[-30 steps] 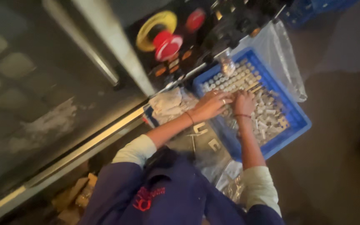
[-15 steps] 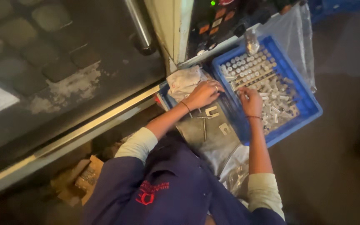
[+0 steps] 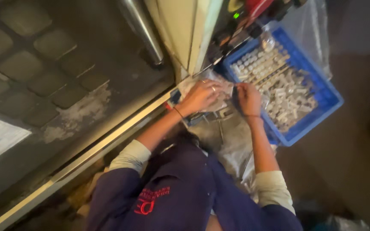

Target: The person opens a machine door, removes a metal rod, and then sorts small cylindrical metal parts from a blue tray into a plastic bag. They repeatedly pick up parts and place them into the bag, occasionally adjusting the tray and bag.

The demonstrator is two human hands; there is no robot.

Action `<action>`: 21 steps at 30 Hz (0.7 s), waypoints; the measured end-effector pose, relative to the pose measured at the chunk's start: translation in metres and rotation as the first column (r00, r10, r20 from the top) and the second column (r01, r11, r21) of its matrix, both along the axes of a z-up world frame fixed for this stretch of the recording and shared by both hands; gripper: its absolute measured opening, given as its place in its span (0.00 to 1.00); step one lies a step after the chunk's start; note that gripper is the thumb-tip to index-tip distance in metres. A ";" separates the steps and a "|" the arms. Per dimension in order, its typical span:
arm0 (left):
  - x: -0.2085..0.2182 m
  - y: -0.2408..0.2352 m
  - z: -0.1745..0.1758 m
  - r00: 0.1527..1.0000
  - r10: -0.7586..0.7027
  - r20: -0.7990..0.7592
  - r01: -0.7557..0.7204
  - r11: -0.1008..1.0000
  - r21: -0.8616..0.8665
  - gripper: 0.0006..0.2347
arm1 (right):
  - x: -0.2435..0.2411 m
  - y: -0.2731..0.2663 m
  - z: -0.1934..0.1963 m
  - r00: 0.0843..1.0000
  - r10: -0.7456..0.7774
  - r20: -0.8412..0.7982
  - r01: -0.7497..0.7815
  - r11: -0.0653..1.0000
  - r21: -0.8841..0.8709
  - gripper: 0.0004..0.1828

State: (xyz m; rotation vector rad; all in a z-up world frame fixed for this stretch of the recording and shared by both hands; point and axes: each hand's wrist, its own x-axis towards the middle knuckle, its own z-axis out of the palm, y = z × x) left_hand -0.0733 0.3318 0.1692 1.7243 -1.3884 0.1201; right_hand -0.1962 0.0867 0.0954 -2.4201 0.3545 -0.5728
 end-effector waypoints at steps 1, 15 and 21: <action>0.001 0.013 -0.001 1.000 0.007 -0.013 -0.006 1.000 0.004 0.11 | -0.008 0.012 -0.011 1.000 0.002 0.023 -0.001 0.999 -0.037 0.08; -0.048 0.061 0.090 0.981 -0.080 0.177 0.097 0.991 -0.089 0.12 | -0.079 0.092 -0.116 0.778 -0.186 -0.600 0.173 0.982 -0.081 0.27; -0.049 0.096 0.135 0.964 0.138 0.227 -0.054 0.937 -0.344 0.12 | -0.094 0.089 -0.059 0.892 -0.197 -0.407 0.163 0.980 -0.117 0.15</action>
